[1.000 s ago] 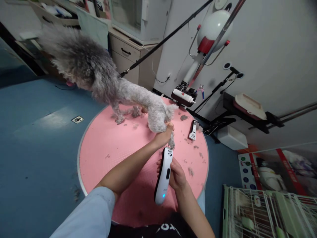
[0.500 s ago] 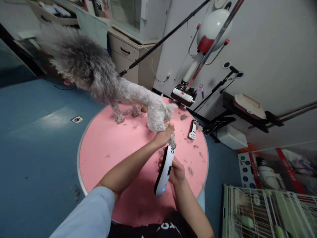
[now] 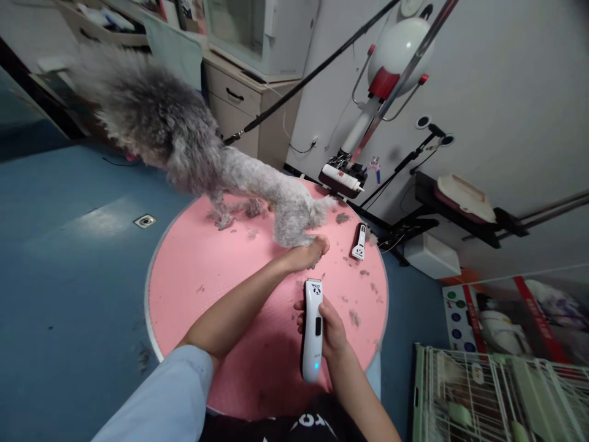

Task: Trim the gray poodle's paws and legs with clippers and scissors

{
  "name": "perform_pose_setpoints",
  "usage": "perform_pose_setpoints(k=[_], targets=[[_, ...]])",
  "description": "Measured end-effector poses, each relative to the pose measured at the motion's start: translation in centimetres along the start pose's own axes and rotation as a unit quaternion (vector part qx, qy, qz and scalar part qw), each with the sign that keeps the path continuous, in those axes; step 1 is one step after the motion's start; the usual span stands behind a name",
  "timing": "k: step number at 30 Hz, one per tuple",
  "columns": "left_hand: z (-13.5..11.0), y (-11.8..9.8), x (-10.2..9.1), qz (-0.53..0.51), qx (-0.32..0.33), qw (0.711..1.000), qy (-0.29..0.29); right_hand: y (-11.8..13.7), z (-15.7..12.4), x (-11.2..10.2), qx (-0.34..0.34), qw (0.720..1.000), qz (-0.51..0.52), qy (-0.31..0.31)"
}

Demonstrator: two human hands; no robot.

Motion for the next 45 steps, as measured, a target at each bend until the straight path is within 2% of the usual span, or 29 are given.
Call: perform_pose_setpoints(k=[4,8,11,16,22,29,33,40,43,45], targets=[[0.0,0.7,0.1,0.030,-0.007,0.999,0.019,-0.2,0.2,0.4,-0.008,1.000,0.002,-0.003],[-0.2,1.3,0.1,0.015,-0.056,0.997,0.046,-0.1,0.1,0.3,-0.023,1.000,0.000,-0.017],[-0.2,1.3,0.3,0.012,-0.066,0.996,0.057,0.0,0.0,0.1,-0.025,0.999,-0.002,-0.021],[-0.1,0.5,0.4,0.070,-0.057,0.996,0.005,0.7,0.2,0.0,-0.037,0.999,-0.014,-0.031],[-0.3,0.0,0.6,0.132,-0.078,0.988,-0.023,1.3,0.5,0.6,-0.066,0.998,-0.013,-0.020],[-0.6,0.9,0.6,0.124,-0.125,0.982,-0.071,1.1,0.5,0.7,-0.067,0.997,0.000,-0.025],[-0.5,1.2,0.7,0.076,-0.138,0.983,-0.096,1.3,-0.2,0.0,-0.089,0.995,0.017,-0.034],[-0.6,0.9,0.9,0.060,-0.131,0.982,-0.121,1.0,-0.5,-1.2,0.016,1.000,-0.012,-0.021],[-0.5,1.0,0.9,0.041,-0.135,0.982,-0.125,1.5,-0.1,-1.2,0.000,1.000,-0.018,-0.015],[-0.2,1.0,0.6,0.006,-0.139,0.978,-0.158,1.8,0.3,-1.3,-0.036,0.998,-0.039,-0.031]])
Point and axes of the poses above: each hand's wrist, its own z-axis towards the middle knuckle, its own x-axis out of the palm, y = z × x, the point moved 5 cm from there along z, towards the middle knuckle, and after that the axes turned 11 degrees about x, right-handed, at the moved point
